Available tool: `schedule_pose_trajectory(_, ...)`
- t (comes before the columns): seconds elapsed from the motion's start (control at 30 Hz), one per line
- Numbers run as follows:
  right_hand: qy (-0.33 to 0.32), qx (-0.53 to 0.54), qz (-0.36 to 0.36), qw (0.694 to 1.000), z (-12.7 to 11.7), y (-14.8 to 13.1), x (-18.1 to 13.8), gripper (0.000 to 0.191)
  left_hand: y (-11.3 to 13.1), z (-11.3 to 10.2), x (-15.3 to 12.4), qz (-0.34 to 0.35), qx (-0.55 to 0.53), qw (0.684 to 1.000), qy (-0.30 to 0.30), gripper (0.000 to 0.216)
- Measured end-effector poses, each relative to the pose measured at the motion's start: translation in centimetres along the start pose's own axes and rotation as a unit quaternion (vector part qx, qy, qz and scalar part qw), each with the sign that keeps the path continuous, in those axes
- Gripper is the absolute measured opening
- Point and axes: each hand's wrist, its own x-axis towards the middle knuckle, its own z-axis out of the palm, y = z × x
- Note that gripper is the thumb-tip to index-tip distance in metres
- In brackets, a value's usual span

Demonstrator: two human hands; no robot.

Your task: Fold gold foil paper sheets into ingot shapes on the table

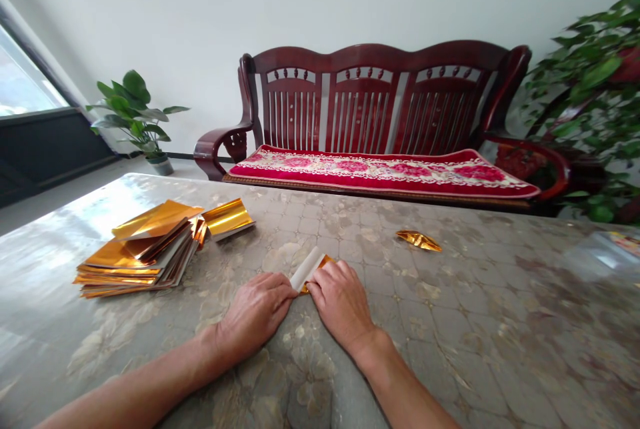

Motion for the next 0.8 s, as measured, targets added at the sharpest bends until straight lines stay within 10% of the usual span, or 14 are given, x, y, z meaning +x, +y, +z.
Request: schedule_pose_trajectory(0.8, 0.016, -0.083, 0.023, 0.996, 1.4, -0.3, -0.2, 0.013, 1.5, -0.1, 1.8, -0.064, 0.111, 0.992, -0.009, 0.023)
